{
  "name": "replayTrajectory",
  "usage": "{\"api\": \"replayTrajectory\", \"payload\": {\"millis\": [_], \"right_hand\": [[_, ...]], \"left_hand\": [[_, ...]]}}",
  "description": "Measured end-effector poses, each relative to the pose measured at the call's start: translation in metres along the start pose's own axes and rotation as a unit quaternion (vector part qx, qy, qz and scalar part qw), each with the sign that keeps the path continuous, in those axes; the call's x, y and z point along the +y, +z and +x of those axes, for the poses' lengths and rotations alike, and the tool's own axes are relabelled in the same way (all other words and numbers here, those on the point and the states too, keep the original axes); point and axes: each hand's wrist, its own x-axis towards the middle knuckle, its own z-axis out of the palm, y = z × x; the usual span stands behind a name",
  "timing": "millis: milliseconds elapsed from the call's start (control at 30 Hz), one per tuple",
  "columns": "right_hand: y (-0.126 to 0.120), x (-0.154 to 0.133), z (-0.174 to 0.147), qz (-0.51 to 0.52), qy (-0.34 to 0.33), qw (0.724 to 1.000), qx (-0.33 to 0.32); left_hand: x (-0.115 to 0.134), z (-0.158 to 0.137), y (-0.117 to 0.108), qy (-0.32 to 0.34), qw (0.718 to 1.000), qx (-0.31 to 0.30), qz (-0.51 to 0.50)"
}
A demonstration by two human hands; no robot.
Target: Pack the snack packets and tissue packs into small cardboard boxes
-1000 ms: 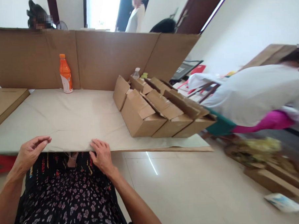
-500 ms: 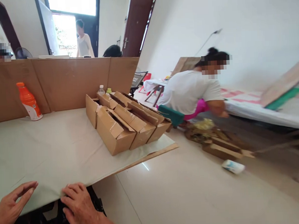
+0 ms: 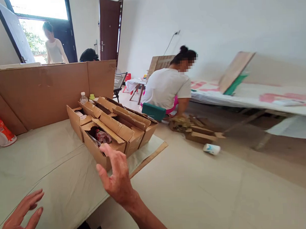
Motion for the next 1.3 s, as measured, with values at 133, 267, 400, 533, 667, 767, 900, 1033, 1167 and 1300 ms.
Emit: {"api": "replayTrajectory", "payload": {"millis": [133, 267, 400, 533, 667, 767, 900, 1033, 1167, 1300], "right_hand": [[0.005, -0.006, 0.004, 0.077, -0.030, 0.996, -0.030], [-0.001, 0.005, 0.003, 0.073, -0.017, 0.995, -0.063], [-0.001, 0.020, 0.003, -0.034, -0.034, 0.998, -0.039], [0.015, 0.035, 0.006, -0.077, -0.028, 0.996, -0.027], [0.032, 0.040, 0.009, -0.057, -0.007, 0.998, 0.003], [0.034, 0.037, 0.009, -0.028, 0.009, 1.000, -0.002], [0.019, 0.033, 0.012, 0.054, 0.003, 0.997, -0.053], [-0.003, 0.042, 0.035, 0.169, 0.073, 0.973, -0.141], [-0.003, 0.054, 0.079, 0.117, 0.094, 0.953, -0.262], [0.008, 0.049, 0.112, -0.006, 0.020, 0.905, -0.426]], "left_hand": [[0.063, 0.082, 0.022, 0.208, 0.974, 0.070, 0.051], [0.098, 0.141, 0.057, 0.287, 0.955, 0.067, 0.035], [0.098, 0.154, 0.085, 0.243, 0.967, 0.068, -0.029], [0.080, 0.136, 0.091, 0.168, 0.983, 0.042, -0.064], [0.061, 0.122, 0.080, 0.118, 0.991, 0.000, -0.058], [0.052, 0.120, 0.070, 0.103, 0.993, -0.002, -0.065], [0.055, 0.121, 0.067, 0.125, 0.990, 0.022, -0.058], [0.080, 0.138, 0.070, 0.216, 0.974, 0.057, -0.030], [0.114, 0.177, 0.077, 0.328, 0.942, 0.067, -0.023], [0.122, 0.197, 0.090, 0.354, 0.933, 0.057, -0.018]]}}
